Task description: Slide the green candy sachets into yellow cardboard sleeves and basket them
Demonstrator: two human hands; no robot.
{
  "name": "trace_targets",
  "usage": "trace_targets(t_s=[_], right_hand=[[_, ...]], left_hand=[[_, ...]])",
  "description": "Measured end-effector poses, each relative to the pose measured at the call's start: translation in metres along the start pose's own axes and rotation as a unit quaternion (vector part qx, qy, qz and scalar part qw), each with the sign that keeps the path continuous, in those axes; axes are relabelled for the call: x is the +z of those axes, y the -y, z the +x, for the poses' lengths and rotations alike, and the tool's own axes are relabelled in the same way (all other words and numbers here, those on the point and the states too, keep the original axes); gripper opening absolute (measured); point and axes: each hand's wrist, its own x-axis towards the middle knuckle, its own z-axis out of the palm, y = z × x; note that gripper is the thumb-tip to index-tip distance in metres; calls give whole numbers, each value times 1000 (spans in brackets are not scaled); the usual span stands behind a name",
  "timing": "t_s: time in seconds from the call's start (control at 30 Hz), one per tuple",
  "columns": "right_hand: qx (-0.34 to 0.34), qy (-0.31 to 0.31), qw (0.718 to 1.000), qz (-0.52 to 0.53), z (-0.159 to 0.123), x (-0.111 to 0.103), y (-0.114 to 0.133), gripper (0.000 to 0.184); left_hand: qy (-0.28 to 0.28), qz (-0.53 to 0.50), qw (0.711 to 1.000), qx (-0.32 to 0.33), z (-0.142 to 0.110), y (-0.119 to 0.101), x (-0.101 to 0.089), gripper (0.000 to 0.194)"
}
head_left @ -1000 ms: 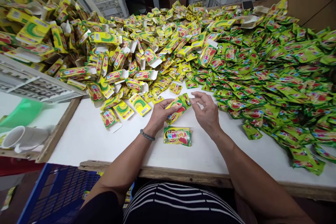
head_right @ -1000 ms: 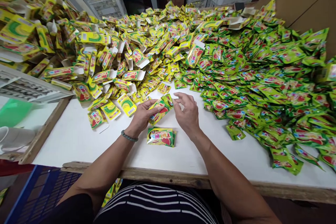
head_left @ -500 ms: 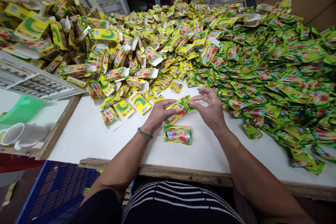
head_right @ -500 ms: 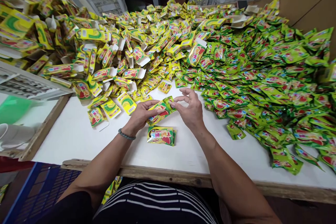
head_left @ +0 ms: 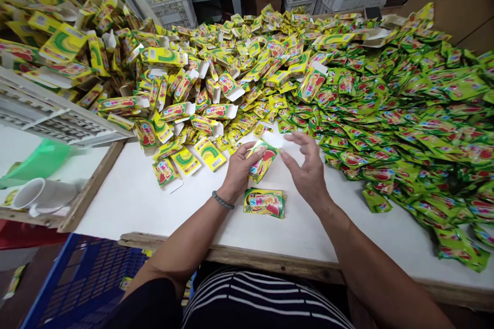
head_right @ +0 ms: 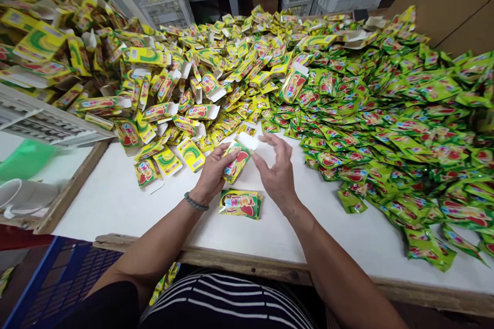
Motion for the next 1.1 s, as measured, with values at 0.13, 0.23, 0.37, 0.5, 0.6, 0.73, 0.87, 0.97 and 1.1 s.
trace_targets(t_s=[0.13, 0.23, 0.37, 0.5, 0.6, 0.73, 0.87, 0.97, 1.1], right_hand=[[27, 41, 998, 31, -1, 5, -5, 37], [43, 86, 994, 52, -1, 6, -8, 32], [13, 108, 994, 6, 0, 1, -10, 30], [66, 114, 989, 59, 3, 0, -14, 38], [63, 114, 989, 68, 3, 1, -15, 45], [38, 121, 990, 57, 3, 1, -14, 33], [57, 132, 988, 57, 2, 2, -11, 42], [6, 130, 991, 13, -2, 5, -7, 35], [15, 145, 988, 43, -4, 4, -2, 39]], left_hand=[[24, 53, 996, 63, -3, 0, -1, 66], [83, 143, 984, 68, -8, -1, -2, 64], [122, 201, 970, 64, -10, -4, -5, 53], [125, 224, 964, 75, -7, -5, -7, 50], [115, 201, 971, 64, -5, -3, -8, 55], [85, 145, 983, 77, -2, -3, -10, 60], [102, 157, 980, 71, -3, -4, -11, 62], [91, 153, 981, 80, -4, -4, -11, 61], [51, 136, 986, 86, -5, -3, -8, 58]])
